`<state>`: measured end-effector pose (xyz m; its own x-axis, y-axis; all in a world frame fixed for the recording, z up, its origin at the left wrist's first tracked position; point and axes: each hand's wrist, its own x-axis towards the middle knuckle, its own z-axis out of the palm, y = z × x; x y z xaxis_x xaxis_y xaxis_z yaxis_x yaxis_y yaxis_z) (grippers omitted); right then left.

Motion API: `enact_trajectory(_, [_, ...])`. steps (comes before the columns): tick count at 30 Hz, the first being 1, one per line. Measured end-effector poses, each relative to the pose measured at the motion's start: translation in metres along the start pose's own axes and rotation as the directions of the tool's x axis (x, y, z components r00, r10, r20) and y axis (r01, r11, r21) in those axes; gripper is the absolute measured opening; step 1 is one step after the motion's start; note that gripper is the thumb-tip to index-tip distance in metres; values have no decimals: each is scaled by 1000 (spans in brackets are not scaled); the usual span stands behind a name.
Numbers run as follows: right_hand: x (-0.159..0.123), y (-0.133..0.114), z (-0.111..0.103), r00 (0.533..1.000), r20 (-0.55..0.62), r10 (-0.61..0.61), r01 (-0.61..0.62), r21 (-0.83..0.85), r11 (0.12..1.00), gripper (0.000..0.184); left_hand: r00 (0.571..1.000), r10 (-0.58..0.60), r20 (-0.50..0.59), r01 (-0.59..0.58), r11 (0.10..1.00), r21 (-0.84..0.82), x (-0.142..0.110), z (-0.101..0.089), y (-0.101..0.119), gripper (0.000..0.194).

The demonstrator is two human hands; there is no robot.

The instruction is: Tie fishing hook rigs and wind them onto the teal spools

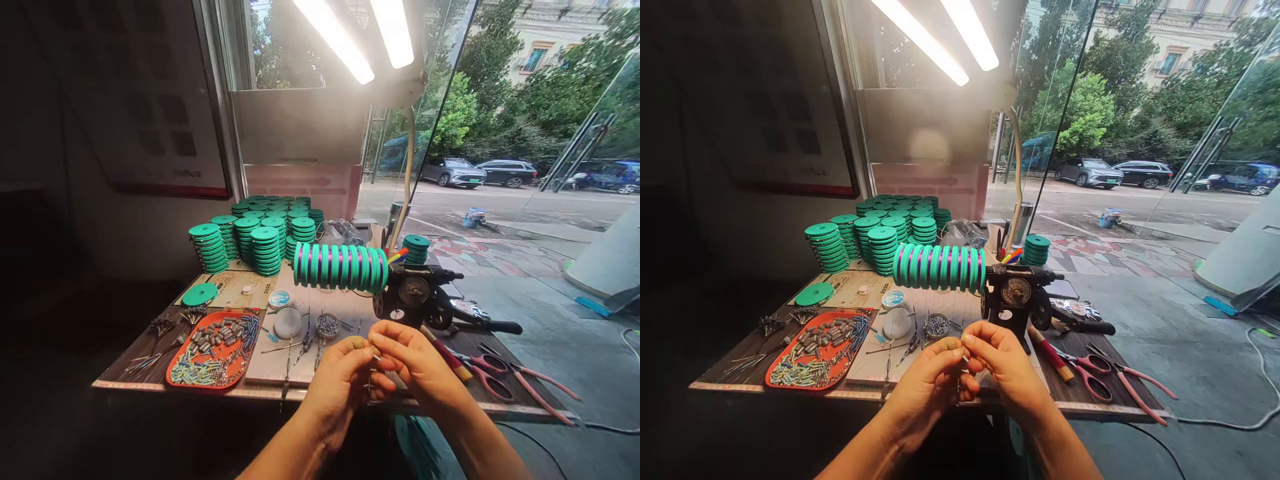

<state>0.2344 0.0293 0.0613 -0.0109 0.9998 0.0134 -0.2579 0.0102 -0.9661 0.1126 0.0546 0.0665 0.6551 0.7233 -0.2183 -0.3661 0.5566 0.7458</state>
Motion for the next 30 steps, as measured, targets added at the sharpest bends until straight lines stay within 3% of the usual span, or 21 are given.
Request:
enact_trajectory(2, [0,-18,-8,987,-95,-131,105,-241,965,19,1000,29,-4,-29,999,36,3,-2,-1,13])
enact_trajectory(3, [3,-33,-14,956,-157,-248,170,-394,903,20,999,45,-19,-43,997,65,4,-2,-2,16])
enact_trajectory(5, [19,-69,-28,818,-274,-506,223,-659,718,23,994,83,-66,-72,985,157,7,-4,-7,21])
enact_trajectory(6, [31,-87,-34,774,-248,-582,230,-746,625,24,990,115,-82,-94,970,225,8,-6,-11,24])
enact_trajectory(7, [46,-103,-40,836,-144,-530,218,-799,561,24,984,155,-90,-121,945,305,8,-7,-16,27])
enact_trajectory(8, [62,-116,-44,940,-15,-342,177,-835,522,25,976,197,-88,-147,905,400,7,-9,-21,31])
enact_trajectory(9, [78,-125,-47,973,46,-225,159,-841,517,25,964,256,-77,-183,843,506,5,-12,-25,35])
enact_trajectory(11, [104,-129,-48,992,109,-56,123,-848,516,29,916,402,-22,-259,631,731,-3,-18,-29,45])
enact_trajectory(12, [113,-127,-48,992,125,-1,108,-848,520,34,854,518,48,-327,461,825,-8,-21,-25,48])
enact_trajectory(13, [120,-123,-47,990,137,43,95,-849,520,38,773,612,167,-400,266,877,-12,-24,-18,50])
enact_trajectory(15, [125,-113,-47,984,153,93,83,-849,523,44,570,698,433,-500,-124,857,-17,-27,9,46])
enact_trajectory(16, [126,-109,-48,982,158,103,82,-849,522,45,478,698,534,-491,-291,821,-17,-28,28,44])
enact_trajectory(17, [126,-106,-48,980,165,109,85,-851,519,46,430,702,568,-425,-398,813,-15,-28,49,41])
enact_trajectory(18, [126,-105,-49,978,174,111,94,-853,513,46,424,695,581,-344,-470,813,-11,-28,70,38])
enact_trajectory(19, [125,-105,-50,976,188,110,108,-856,505,47,462,686,562,-265,-499,825,-6,-29,91,37])
enact_trajectory(20, [124,-107,-51,974,204,103,128,-861,492,47,543,652,530,-216,-501,838,1,-30,108,37])
enact_trajectory(21, [123,-109,-51,972,221,86,154,-866,476,46,641,579,504,-221,-489,844,9,-32,123,36])
enact_trajectory(22, [122,-111,-50,970,235,56,184,-870,457,45,684,523,509,-249,-489,836,17,-34,135,34])
enact_trajectory(26, [106,-116,-34,955,274,-112,296,-880,373,46,770,411,488,-284,-465,839,39,-37,159,33])
enact_trajectory(30, [90,-109,-13,927,335,-170,372,-876,305,43,864,287,414,-281,-407,869,50,-33,172,39])
